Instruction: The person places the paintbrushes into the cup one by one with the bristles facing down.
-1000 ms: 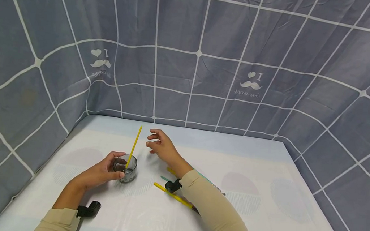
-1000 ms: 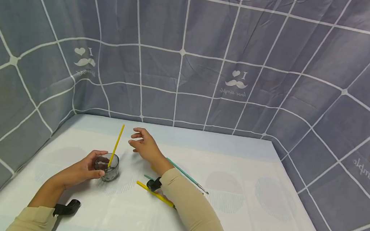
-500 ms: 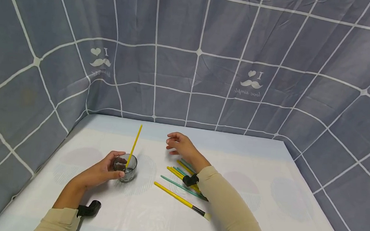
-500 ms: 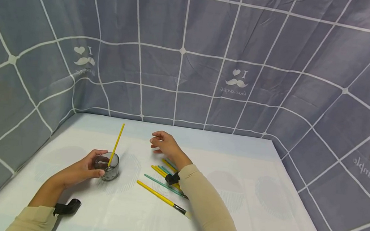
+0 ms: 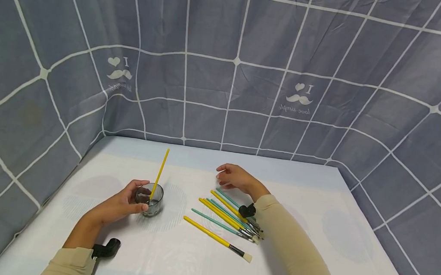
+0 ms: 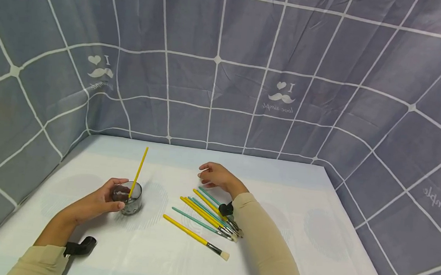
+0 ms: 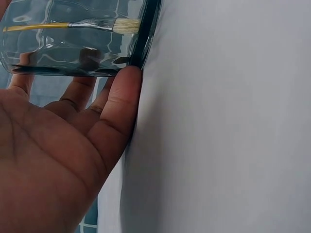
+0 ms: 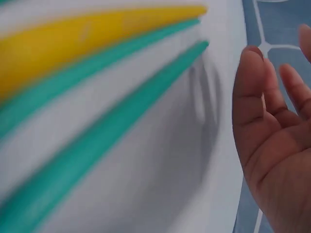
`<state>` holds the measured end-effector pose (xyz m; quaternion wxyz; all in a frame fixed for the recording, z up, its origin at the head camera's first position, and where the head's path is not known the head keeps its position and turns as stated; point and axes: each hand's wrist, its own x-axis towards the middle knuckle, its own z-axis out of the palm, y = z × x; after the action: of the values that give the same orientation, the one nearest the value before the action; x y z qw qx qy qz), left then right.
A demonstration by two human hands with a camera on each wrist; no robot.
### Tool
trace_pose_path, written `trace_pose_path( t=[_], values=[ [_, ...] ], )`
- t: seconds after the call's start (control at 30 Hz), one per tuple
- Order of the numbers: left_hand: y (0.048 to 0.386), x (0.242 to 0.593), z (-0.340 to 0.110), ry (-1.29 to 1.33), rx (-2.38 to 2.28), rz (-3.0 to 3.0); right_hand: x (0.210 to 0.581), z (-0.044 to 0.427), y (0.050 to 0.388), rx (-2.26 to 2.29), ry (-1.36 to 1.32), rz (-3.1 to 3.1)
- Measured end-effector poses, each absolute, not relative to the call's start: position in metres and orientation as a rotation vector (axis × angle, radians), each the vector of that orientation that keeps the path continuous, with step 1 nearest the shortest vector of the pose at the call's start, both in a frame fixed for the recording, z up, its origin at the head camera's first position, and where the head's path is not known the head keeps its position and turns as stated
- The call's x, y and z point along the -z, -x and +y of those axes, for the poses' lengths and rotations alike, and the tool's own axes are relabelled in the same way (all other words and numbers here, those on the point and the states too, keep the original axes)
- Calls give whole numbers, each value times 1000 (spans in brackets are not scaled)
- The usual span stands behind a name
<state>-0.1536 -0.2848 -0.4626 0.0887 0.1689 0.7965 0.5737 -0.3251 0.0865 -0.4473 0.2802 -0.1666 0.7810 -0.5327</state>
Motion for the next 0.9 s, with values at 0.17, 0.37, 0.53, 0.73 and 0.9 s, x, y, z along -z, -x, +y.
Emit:
trace_pose_path(
  t=[0.17,0.37,0.53,0.73,0.9],
  values=[
    [154,463,-285,-491,-1705,2366,446,96,325,1206,468,2134],
    [154,463,-285,-497,-1711,2363,437,98,322,1004,536,2098],
    [155,463,-285,-506,-1709,2362,434,95,321,923,563,2072],
    [155,463,-284,-515,-1706,2368,437,93,322,871,530,2073],
    [155,463,-284,-516,-1713,2367,441,90,321,862,529,2111]
  ],
)
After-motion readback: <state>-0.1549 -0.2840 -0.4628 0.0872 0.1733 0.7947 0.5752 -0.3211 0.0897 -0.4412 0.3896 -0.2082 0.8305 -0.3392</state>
